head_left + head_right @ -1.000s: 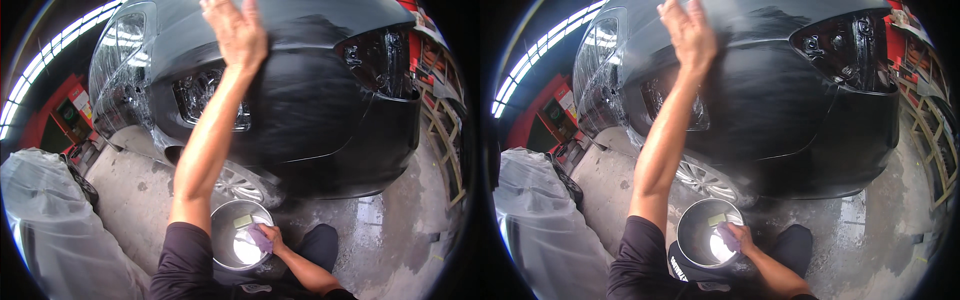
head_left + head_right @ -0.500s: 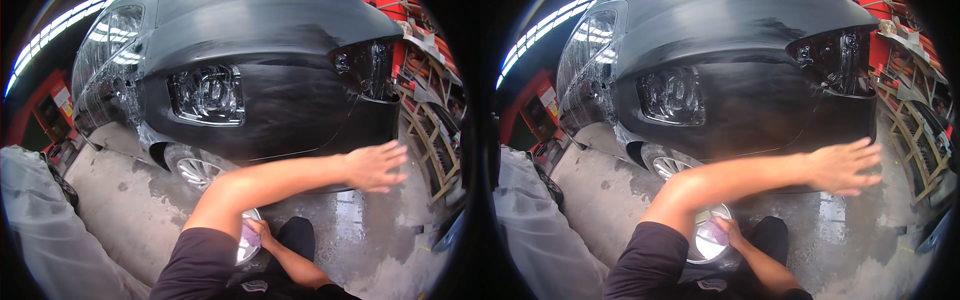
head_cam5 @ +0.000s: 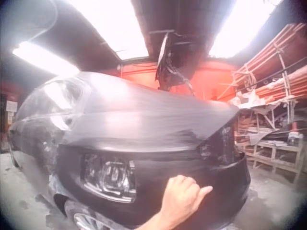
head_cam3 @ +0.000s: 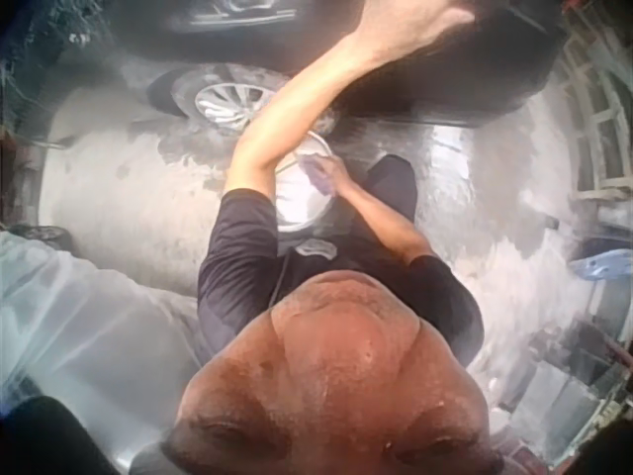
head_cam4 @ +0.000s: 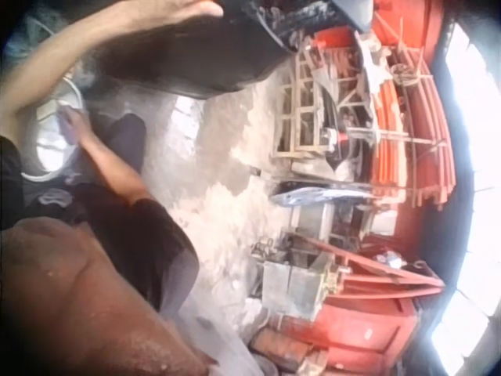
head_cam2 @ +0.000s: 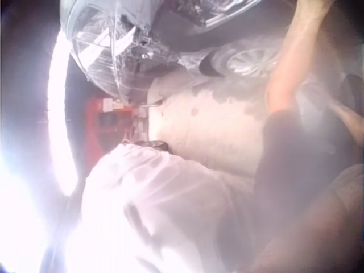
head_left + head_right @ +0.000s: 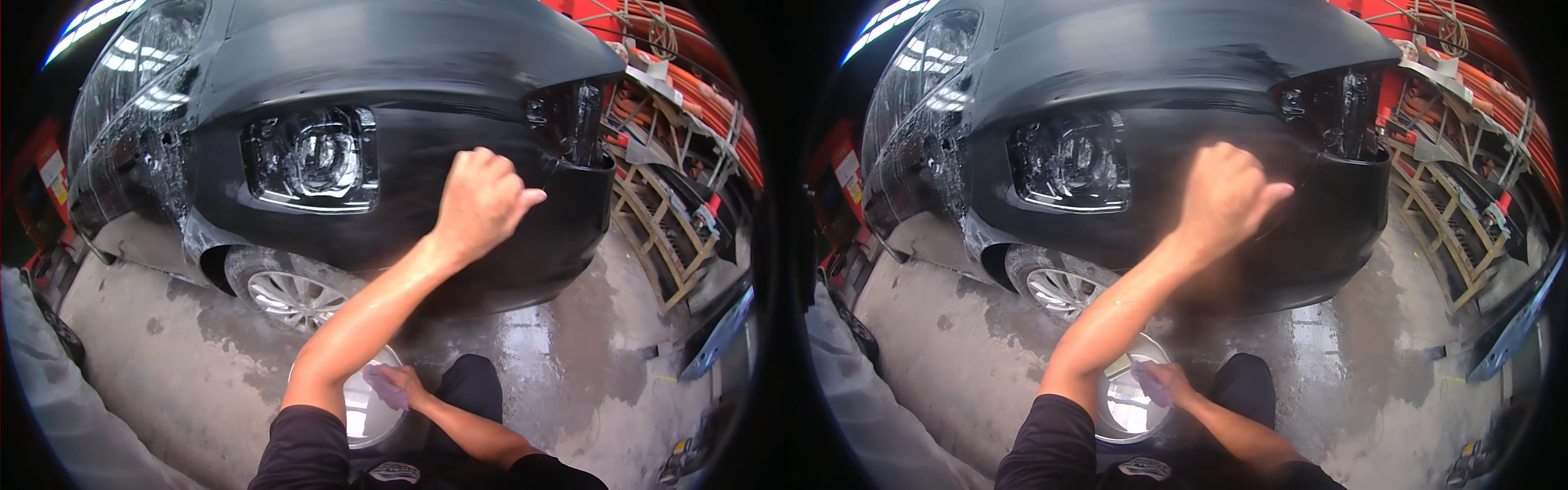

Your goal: The person wipes the front bumper and hood of a black car using a purple cloth. They dip the cloth into a metal bucket of water and continue wiping the front fender and wheel area. The person occasionally touches their face while working.

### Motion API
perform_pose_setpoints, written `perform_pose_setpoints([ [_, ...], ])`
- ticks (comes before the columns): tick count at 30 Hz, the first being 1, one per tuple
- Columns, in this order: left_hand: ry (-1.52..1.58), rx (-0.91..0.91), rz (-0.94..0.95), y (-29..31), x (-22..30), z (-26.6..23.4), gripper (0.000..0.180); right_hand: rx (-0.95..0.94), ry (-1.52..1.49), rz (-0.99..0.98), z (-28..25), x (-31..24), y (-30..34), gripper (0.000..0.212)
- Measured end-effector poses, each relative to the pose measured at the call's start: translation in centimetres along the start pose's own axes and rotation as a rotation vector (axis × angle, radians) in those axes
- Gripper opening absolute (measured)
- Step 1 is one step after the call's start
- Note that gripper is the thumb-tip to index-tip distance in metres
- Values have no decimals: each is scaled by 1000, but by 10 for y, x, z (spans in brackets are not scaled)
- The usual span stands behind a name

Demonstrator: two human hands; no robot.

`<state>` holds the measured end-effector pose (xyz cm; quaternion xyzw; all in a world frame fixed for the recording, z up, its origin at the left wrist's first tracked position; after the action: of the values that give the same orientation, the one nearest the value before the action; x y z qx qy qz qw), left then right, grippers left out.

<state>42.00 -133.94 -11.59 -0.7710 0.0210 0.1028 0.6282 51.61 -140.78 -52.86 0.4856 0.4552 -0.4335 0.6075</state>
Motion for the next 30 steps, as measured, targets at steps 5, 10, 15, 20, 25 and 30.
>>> perform_pose_setpoints([
  [5, -264, 37, -3, -13, -29, -31, 35, 20, 332, -341, 1, -18, 5, 24],
  [10, -105, -37, 15, -26, -29, -22, 13, 48, 384, -443, 5, -35, 13, 22],
  [15, 223, -161, 153, -53, 5, 20, 19, 11, -187, 57, 6, -32, 14, 18],
  [20, 291, 27, 193, -115, -2, 49, 48, -48, -26, -103, -4, -11, 8, 47],
  [25, 209, 144, 284, -143, -8, 67, 59, -27, 251, -369, 1, -36, 15, 35],
  [30, 163, 186, 204, -159, -31, 79, 70, 4, 354, -418, -3, -25, 8, 26],
])
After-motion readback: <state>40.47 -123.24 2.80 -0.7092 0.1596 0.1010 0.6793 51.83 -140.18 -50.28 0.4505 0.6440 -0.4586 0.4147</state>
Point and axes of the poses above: each hand's wrist, its own y-axis away from the middle knuckle, its own z-axis out of the palm, x = y × z, the point moved 4 cm from there along -y, towards the middle knuckle, and after that the axes turned 2 degrees about z, right-handed, at the moved point
